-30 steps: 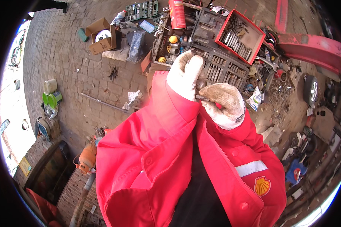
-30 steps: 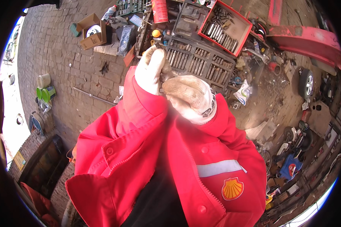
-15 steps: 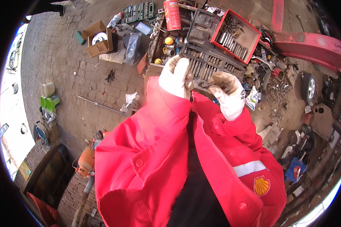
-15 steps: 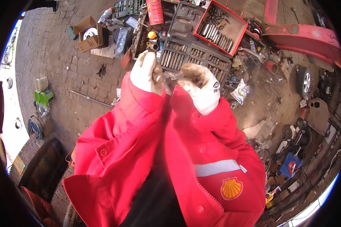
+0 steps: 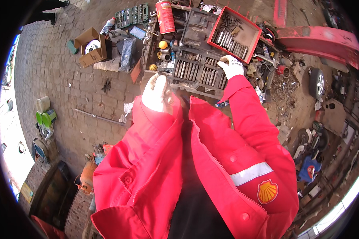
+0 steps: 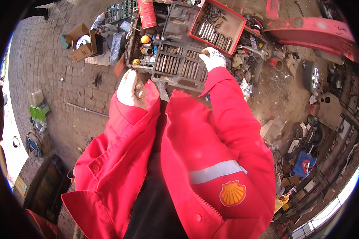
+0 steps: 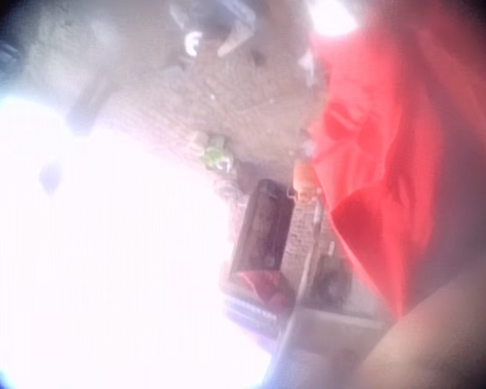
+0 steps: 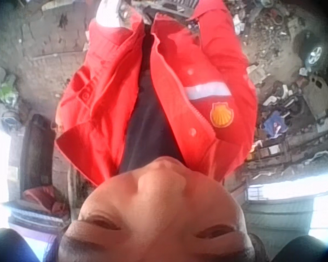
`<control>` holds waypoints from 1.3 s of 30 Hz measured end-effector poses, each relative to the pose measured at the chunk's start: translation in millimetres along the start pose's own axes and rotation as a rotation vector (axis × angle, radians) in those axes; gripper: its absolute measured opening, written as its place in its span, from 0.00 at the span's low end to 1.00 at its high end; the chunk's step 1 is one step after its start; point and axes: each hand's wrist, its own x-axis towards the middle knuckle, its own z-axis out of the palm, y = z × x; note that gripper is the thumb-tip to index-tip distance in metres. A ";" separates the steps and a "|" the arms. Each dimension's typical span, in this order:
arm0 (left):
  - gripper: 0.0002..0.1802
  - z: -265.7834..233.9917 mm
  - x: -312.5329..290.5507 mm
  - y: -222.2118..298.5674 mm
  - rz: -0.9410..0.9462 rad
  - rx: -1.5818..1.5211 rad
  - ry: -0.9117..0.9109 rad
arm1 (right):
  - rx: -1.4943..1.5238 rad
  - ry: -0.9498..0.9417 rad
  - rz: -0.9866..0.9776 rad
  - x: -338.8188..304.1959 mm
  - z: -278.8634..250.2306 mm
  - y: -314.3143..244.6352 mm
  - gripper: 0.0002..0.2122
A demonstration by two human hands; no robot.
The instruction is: The person opens a compartmentalized tool case and removes several metal tool bits, then walks to a nearby shelf to retrieve a red box containing additional bits. They return to the case and place the bits from the box into the case, arranging them in the slots.
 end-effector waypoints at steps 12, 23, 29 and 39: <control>0.12 3.9 2.5 -0.5 -0.038 -0.046 -0.009 | -0.477 0.017 -0.082 -40.1 20.9 -2.1 0.29; 0.10 3.8 3.0 -5.5 -0.098 -0.031 -0.093 | -0.424 0.218 -0.058 -64.3 13.2 -29.7 0.24; 0.05 15.7 2.4 -13.0 -0.287 0.390 -0.293 | 1.167 -0.258 0.088 -119.9 -4.0 -82.4 0.20; 0.20 41.4 -6.1 -22.5 0.174 1.202 -0.492 | 2.038 -0.394 0.234 -147.6 15.4 -137.7 0.18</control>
